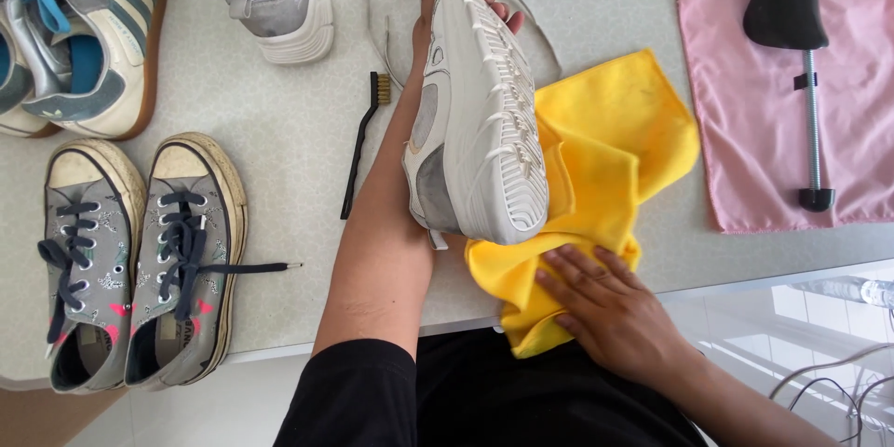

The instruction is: Scrubbing the midsole and upper of a white sneaker using a toothbrush and cleaning solution, then wiping it with a microfiber cloth.

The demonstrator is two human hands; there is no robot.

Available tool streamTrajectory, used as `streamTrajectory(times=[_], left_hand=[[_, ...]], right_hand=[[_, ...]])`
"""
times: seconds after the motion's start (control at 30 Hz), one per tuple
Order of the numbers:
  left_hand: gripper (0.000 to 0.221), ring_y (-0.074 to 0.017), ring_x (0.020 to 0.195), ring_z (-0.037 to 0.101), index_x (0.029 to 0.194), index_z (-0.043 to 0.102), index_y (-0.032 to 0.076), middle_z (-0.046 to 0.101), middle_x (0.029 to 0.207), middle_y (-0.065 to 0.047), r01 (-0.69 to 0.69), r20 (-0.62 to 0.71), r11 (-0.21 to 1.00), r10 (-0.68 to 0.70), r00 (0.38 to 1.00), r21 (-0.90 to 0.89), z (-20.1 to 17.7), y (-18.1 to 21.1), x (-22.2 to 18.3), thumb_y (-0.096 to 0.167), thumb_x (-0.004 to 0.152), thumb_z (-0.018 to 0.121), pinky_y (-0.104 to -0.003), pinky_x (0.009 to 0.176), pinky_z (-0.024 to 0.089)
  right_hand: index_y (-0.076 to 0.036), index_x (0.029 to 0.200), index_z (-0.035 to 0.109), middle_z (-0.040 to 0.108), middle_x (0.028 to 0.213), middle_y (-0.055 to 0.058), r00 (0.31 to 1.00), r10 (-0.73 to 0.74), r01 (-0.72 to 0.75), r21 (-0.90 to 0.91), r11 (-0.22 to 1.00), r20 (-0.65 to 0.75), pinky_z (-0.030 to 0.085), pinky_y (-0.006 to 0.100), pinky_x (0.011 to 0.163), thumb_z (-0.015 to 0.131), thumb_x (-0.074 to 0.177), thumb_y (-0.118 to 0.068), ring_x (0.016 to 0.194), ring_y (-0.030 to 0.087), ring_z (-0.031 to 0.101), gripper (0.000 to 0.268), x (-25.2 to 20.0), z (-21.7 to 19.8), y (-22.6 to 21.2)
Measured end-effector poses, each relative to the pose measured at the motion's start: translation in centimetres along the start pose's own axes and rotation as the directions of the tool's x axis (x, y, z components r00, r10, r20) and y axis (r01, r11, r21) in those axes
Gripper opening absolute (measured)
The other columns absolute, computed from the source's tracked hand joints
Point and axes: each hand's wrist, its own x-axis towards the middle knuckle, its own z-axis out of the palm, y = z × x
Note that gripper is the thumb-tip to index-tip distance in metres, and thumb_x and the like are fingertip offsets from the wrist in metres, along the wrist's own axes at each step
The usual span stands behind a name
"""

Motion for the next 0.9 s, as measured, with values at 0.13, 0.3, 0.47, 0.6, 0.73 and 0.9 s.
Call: streamTrajectory(times=[0.13,0.3,0.47,0.6,0.73,0.9], left_hand=[[0.066,-0.0271,0.065,0.063,0.085,0.061,0.002,0.061,0.072,-0.013,-0.003,-0.009,1.0,0.003,1.0,-0.014,0.9,1.2,-1.2,0.068,0.078,0.057,-0.05,0.083,0.06],[0.065,-0.0266,0.066,0.063,0.084,0.061,0.004,0.061,0.073,-0.012,0.003,0.004,0.999,-0.003,1.0,-0.035,1.0,1.0,-1.6,0.068,0.079,0.057,-0.05,0.083,0.06],[0.064,-0.0261,0.066,0.063,0.084,0.06,0.005,0.061,0.074,-0.01,0.001,0.03,0.999,0.0,1.0,-0.049,1.3,1.5,-1.4,0.068,0.079,0.058,-0.05,0.084,0.059],[0.062,-0.0257,0.066,0.063,0.084,0.06,0.006,0.061,0.075,-0.009,-0.008,0.054,0.998,0.011,0.998,-0.064,1.8,2.1,-0.9,0.068,0.079,0.059,-0.05,0.084,0.059],[0.062,-0.0253,0.066,0.063,0.084,0.06,0.007,0.061,0.075,-0.008,-0.018,0.084,0.997,0.025,0.996,-0.075,3.4,2.9,-0.9,0.069,0.079,0.059,-0.05,0.084,0.059],[0.069,-0.0255,0.065,0.067,0.08,0.062,0.003,0.063,0.073,-0.009,0.123,-0.153,0.953,-0.083,0.985,0.275,5.5,3.4,-1.8,0.069,0.084,0.042,-0.044,0.069,0.065]], right_hand=[[-0.006,0.145,0.052,0.049,0.156,0.012,0.974,0.224,-0.226,-0.067,0.972,-0.029,0.027,0.049,0.126,0.05,0.098,-0.04,0.15,0.029,0.04,0.059,-2.7,1.0,1.3],[-0.002,0.13,0.058,0.049,0.156,0.02,0.89,0.453,-0.455,-0.15,0.878,-0.052,0.027,0.055,0.121,0.039,0.103,-0.037,0.152,0.036,0.038,0.048,-0.4,1.2,1.4],[-0.013,0.121,0.071,0.061,0.146,0.011,0.934,0.247,-0.247,0.033,0.968,-0.256,0.027,0.052,0.121,0.054,0.1,-0.032,0.144,0.03,0.051,0.032,1.2,1.7,3.4],[-0.019,0.124,0.065,0.051,0.155,0.003,1.0,0.022,-0.019,0.164,0.986,-0.017,0.016,0.058,0.125,0.078,0.073,-0.06,0.153,0.031,0.035,0.067,0.5,-1.9,4.3],[-0.01,0.089,0.064,0.075,0.121,0.006,0.978,0.081,-0.002,0.382,0.924,-0.191,0.05,0.043,0.103,0.069,0.083,-0.005,0.116,0.022,0.073,0.009,-4.0,-2.6,5.3],[0.01,0.128,0.059,0.07,0.12,0.02,0.49,0.862,0.142,0.988,0.066,-0.128,0.065,0.044,0.093,0.062,0.097,-0.027,0.109,0.034,0.074,0.048,-8.4,-3.5,11.1]])
